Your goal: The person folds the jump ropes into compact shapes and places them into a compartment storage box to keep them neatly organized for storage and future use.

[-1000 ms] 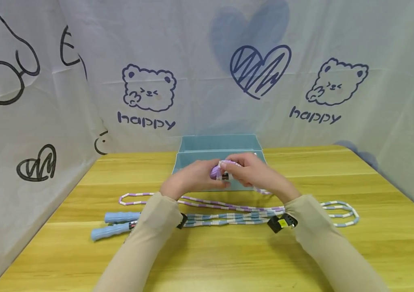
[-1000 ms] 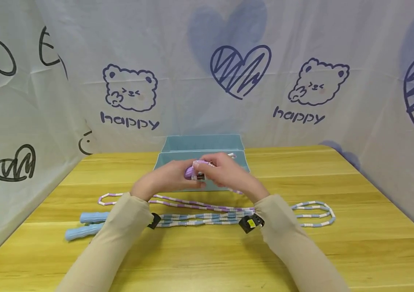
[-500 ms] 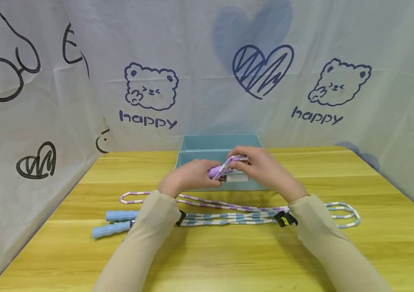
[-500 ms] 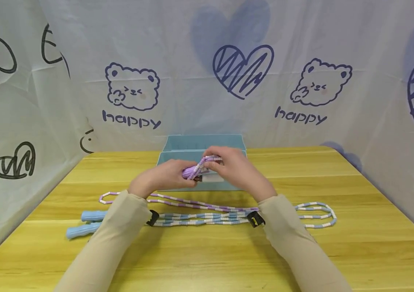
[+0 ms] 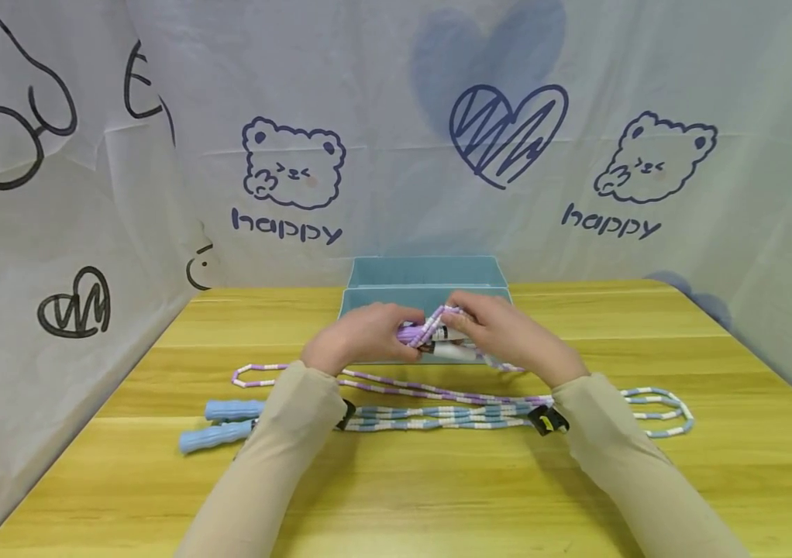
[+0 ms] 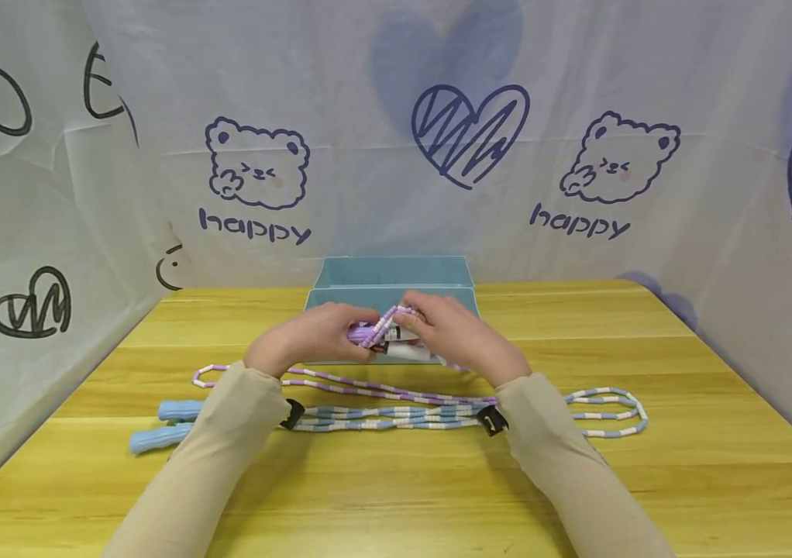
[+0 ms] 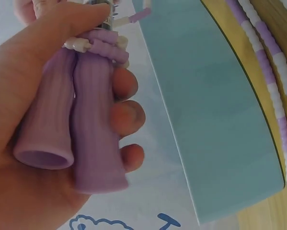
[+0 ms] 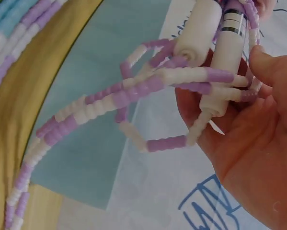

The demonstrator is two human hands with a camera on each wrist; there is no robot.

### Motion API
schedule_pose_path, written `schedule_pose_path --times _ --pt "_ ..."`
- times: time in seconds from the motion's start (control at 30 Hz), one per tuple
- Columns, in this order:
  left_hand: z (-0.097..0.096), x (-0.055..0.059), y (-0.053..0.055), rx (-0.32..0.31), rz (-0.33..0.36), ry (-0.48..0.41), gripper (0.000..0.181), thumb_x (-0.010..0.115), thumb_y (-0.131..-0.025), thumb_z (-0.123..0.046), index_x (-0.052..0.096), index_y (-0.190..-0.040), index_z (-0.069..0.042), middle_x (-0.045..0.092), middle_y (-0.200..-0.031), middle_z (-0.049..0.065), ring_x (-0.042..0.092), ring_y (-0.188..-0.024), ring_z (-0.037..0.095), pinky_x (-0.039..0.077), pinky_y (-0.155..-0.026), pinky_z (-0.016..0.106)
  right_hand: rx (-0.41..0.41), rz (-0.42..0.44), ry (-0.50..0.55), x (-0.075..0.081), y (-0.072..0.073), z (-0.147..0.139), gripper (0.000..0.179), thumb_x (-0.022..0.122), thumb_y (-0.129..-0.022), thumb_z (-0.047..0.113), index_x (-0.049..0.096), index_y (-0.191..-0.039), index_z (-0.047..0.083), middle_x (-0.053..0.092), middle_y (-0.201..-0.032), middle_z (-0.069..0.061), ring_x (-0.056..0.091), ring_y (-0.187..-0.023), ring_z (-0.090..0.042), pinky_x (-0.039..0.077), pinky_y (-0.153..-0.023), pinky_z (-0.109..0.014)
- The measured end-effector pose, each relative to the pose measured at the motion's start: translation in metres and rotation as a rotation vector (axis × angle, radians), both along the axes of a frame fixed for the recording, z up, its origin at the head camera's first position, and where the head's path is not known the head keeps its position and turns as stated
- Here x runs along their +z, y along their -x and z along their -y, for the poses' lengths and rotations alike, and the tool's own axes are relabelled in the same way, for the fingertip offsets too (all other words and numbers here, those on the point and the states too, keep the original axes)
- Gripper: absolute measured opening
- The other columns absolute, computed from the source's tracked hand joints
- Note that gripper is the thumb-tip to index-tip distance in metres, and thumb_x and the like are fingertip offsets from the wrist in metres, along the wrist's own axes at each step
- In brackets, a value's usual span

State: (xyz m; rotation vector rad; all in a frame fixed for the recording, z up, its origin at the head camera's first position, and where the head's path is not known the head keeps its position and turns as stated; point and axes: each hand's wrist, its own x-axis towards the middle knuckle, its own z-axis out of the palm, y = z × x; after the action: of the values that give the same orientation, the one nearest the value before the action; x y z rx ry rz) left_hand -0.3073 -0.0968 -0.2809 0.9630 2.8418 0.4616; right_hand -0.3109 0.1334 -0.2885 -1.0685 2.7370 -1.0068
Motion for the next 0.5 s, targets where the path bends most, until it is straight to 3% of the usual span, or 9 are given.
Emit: schedule_pose_path --times 0.13,0.2,0.3,0.43,0.5 --pt "0.0007 0.0006 -0.0007 0.016 -0.015 0.008 0.022 0.071 -0.09 -0.034 0.06 -0.107 -0.026 0.06 -0.089 -0.007 0.055 -0.077 0.014 0.045 -0.066 0.029 0.013 0.038 0.021 -0.0009 0.0029 0.0001 0.02 0.046 -0.105 0.032 0.059 -0.105 0.016 0.06 -0.092 -0.003 0.062 -0.084 -0.015 0.052 -0.073 -0.035" --pt "0.0012 0.0011 -0.0016 0.021 -0.005 0.002 0.022 0.071 -0.091 -0.034 0.06 -0.107 -0.026 0.06 -0.09 -0.007 0.055 -0.078 0.014 0.045 -0.068 0.03 0.015 0.034 0.028 -0.0007 0.0042 -0.0005 0.02 0.046 -0.105 0.032 0.059 -0.105 0.017 0.061 -0.092 -0.003 0.062 -0.083 -0.017 0.052 -0.072 -0.036" --pt "0.002 0.0024 -0.0035 0.028 0.03 -0.005 0.019 0.07 -0.093 -0.034 0.06 -0.105 -0.024 0.06 -0.09 -0.005 0.054 -0.08 0.015 0.044 -0.07 0.031 0.0 -0.014 0.032 0.0006 0.0051 -0.0014 0.017 0.051 -0.103 0.032 0.062 -0.104 0.019 0.061 -0.092 -0.003 0.056 -0.074 -0.019 0.048 -0.068 -0.037" --pt "0.0031 0.0053 -0.0054 0.04 0.081 -0.001 0.016 0.067 -0.095 -0.033 0.059 -0.102 -0.021 0.059 -0.088 -0.002 0.053 -0.08 0.017 0.043 -0.07 0.032 -0.039 -0.115 0.018 0.0037 0.0055 -0.0036 0.013 0.06 -0.099 0.031 0.065 -0.1 0.019 0.059 -0.094 0.0 0.051 -0.077 -0.018 0.045 -0.071 -0.037" --pt "0.004 0.0066 -0.0052 0.043 0.096 -0.004 0.015 0.065 -0.096 -0.032 0.059 -0.101 -0.019 0.058 -0.088 -0.001 0.052 -0.08 0.017 0.042 -0.07 0.033 -0.068 -0.125 0.002 0.0061 0.0053 -0.0056 0.017 0.062 -0.097 0.035 0.063 -0.096 0.018 0.056 -0.089 0.0 0.049 -0.076 -0.018 0.044 -0.069 -0.036"
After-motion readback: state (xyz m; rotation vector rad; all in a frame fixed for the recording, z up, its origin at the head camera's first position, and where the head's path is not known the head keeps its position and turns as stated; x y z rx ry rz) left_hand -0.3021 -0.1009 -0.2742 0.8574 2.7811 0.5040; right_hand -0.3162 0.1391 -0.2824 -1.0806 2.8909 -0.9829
